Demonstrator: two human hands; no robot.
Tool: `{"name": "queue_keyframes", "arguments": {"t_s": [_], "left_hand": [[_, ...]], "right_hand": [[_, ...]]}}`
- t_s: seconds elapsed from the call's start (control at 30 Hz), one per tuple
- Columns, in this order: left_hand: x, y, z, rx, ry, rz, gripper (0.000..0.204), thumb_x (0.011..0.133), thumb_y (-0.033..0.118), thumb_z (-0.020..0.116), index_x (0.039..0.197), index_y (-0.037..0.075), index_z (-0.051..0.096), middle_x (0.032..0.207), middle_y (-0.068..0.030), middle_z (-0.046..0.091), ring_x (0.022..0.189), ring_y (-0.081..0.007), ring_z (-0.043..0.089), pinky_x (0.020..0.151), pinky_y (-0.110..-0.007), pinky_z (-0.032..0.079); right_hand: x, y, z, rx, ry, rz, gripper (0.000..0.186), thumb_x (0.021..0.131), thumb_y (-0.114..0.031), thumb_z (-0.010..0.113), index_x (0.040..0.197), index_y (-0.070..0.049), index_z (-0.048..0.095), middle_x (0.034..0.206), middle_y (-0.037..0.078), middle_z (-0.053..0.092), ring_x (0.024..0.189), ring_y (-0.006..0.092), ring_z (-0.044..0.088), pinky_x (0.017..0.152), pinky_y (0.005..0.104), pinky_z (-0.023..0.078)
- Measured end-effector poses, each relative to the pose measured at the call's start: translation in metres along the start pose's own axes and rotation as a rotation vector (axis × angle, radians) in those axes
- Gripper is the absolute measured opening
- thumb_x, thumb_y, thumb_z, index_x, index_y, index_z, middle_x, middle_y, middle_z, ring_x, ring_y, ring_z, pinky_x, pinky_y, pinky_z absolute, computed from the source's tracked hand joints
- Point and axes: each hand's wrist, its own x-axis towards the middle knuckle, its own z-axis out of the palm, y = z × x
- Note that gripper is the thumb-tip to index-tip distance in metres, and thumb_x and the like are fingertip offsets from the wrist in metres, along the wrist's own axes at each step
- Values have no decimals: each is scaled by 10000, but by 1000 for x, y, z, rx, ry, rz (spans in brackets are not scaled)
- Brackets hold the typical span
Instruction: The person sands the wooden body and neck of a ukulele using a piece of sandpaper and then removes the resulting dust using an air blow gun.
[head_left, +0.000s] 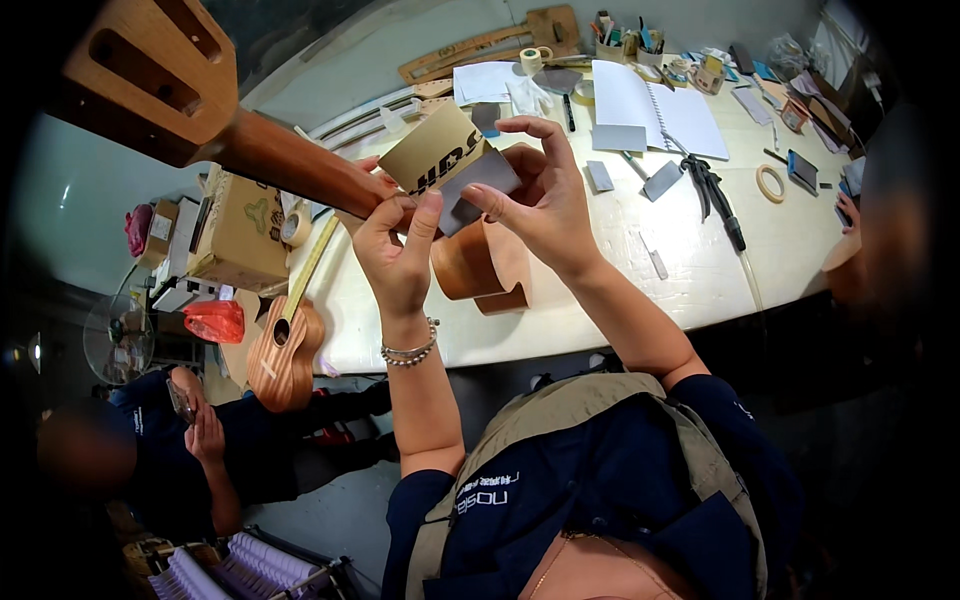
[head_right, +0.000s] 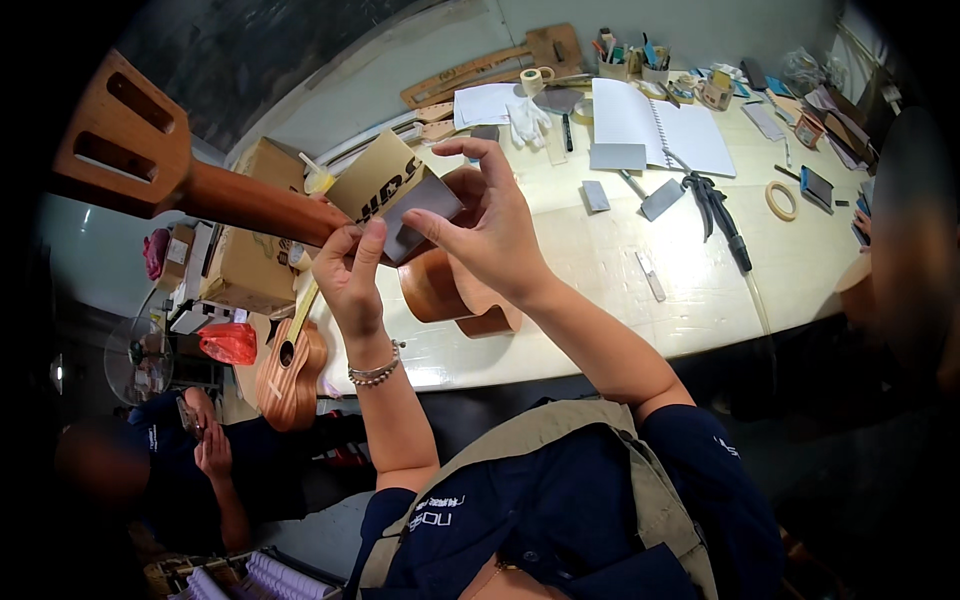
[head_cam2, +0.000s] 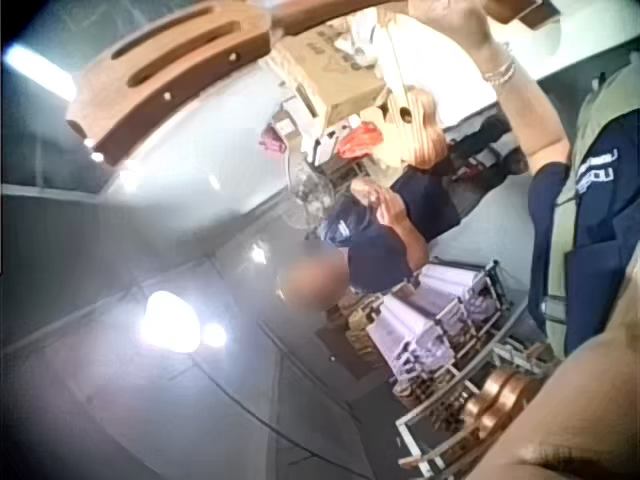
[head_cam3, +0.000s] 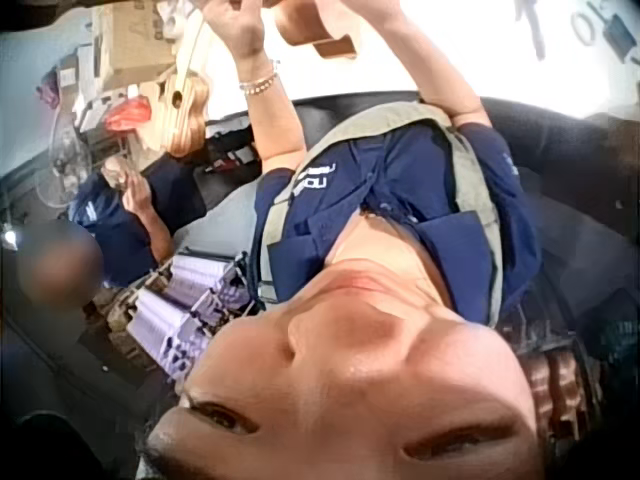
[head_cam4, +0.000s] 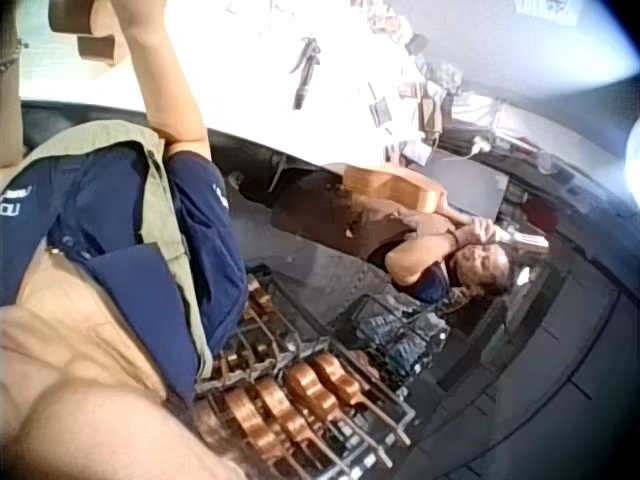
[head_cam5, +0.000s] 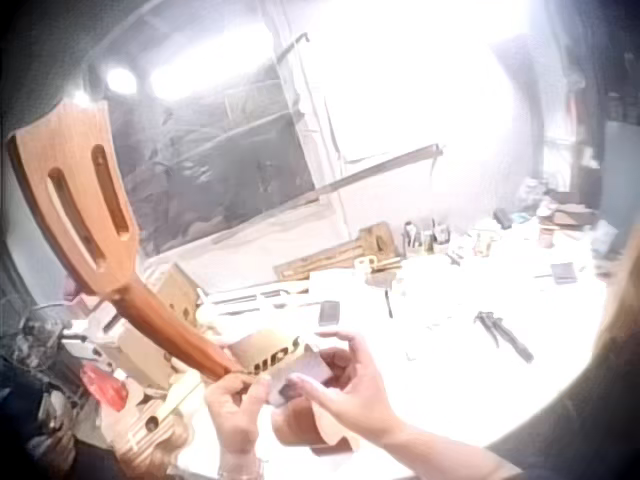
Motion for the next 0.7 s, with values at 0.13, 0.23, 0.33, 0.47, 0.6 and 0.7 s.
{"name": "queue_keyframes", "arguments": {"t_s": [0.13, 0.23, 0.33, 0.47, 0.6, 0.7], "left_hand": [[2, 9, -3, -181, -32, -56, 200, 825, 116, 637, 677, 8, 558, 699, 23, 504, 689, -57, 423, 684, -186, 323], [2, 7, -7, -221, -52, -77, 207, 813, 93, 621, 640, 25, 530, 701, 24, 487, 679, -59, 398, 677, -190, 300], [3, -1, -12, -207, -88, -59, 200, 797, 94, 617, 637, 26, 519, 734, 7, 500, 719, -69, 405, 707, -200, 302], [1, 2, -10, -147, -78, -71, 214, 751, 158, 649, 646, -1, 550, 1079, -114, 415, 1026, -196, 371, 903, -325, 294], [3, 8, -2, -135, -38, 9, 340, 815, 305, 591, 742, -26, 605, 1195, -151, 376, 1117, -238, 361, 978, -383, 283], [1, 4, 0, -169, -31, 88, 563, 867, 507, 490, 865, -32, 650, 1212, -156, 371, 1129, -245, 370, 986, -391, 276]], "right_hand": [[-1, 3, -26, 8, -215, -82, 357, 927, -8, 472, 1273, -71, 418, 951, 81, 622, 852, 129, 599, 752, 259, 489], [6, 0, -36, -418, -310, -533, 411, 818, 86, 550, 1182, -106, 559, 957, 95, 629, 851, 206, 616, 712, 288, 512], [11, -5, -34, -655, -319, -616, 387, 654, 127, 669, 979, -83, 659, 953, 122, 636, 848, 262, 640, 689, 295, 540], [13, 0, -33, -615, -282, -572, 330, 606, 94, 708, 879, -89, 676, 964, 82, 620, 825, 223, 632, 685, 284, 544], [3, 6, -26, -413, -149, -417, 157, 713, 38, 700, 843, -5, 623, 976, 81, 606, 811, 166, 639, 682, 252, 542], [-4, 11, -11, -53, -61, -135, 150, 850, -67, 638, 816, 49, 550, 952, 69, 584, 805, 93, 602, 669, 228, 523]]}}
